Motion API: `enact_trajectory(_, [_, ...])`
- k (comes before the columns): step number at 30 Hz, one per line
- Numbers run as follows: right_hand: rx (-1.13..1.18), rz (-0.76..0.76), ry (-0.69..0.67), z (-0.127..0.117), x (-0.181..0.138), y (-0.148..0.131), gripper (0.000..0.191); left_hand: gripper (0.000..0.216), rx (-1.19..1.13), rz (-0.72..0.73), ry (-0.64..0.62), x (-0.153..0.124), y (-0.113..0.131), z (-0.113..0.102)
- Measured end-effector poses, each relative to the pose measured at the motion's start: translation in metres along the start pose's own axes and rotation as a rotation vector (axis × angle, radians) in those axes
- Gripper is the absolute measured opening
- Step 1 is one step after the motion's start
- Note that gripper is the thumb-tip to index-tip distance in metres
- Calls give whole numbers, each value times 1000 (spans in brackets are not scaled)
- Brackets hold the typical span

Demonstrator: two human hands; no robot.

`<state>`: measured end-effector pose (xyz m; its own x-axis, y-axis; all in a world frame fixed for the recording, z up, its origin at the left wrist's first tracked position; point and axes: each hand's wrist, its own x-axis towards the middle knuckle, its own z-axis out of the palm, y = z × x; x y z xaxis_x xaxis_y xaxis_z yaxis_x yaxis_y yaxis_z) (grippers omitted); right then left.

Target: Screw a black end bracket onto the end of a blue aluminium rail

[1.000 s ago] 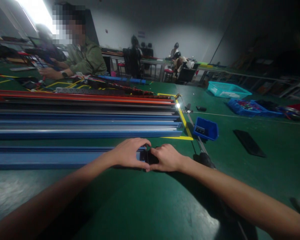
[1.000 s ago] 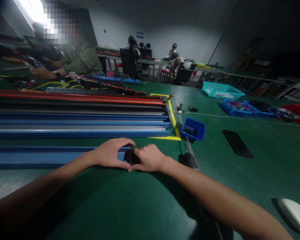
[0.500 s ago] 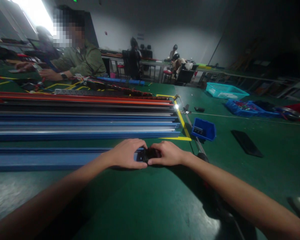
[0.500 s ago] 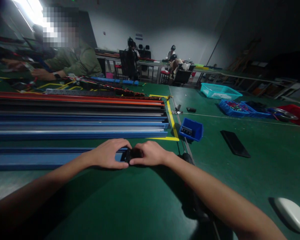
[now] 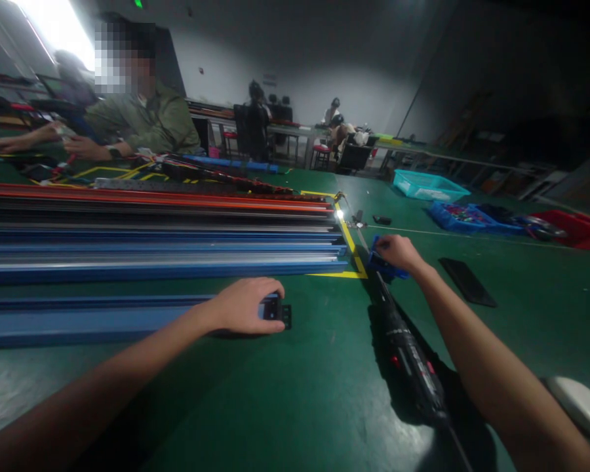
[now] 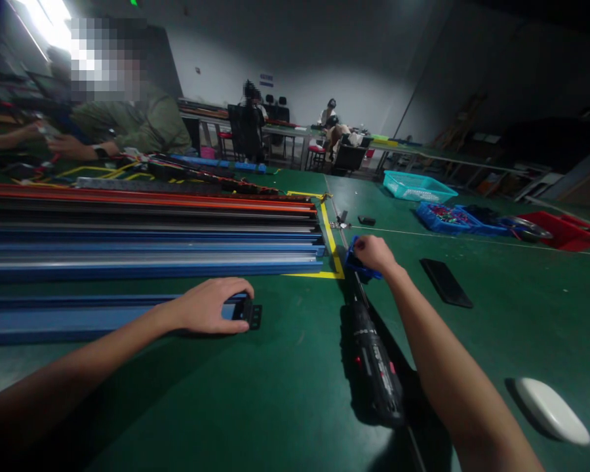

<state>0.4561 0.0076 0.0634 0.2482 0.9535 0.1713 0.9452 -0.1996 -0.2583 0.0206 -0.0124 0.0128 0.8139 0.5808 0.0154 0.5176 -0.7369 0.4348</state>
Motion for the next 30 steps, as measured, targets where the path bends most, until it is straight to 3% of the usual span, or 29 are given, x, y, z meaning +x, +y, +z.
enact_trajectory(4, [-156, -16, -131, 14, -1, 4, 26, 52, -4, 1, -2, -1, 1, -1])
enact_trajectory(10, [-260, -21, -198, 20, 0, 0, 30, 56, -15, 8, -15, 0, 0, -2])
enact_trajectory(30, [-315, -16, -236, 22, 1, -7, 24, 55, -34, 30, 2, -1, -5, 1])
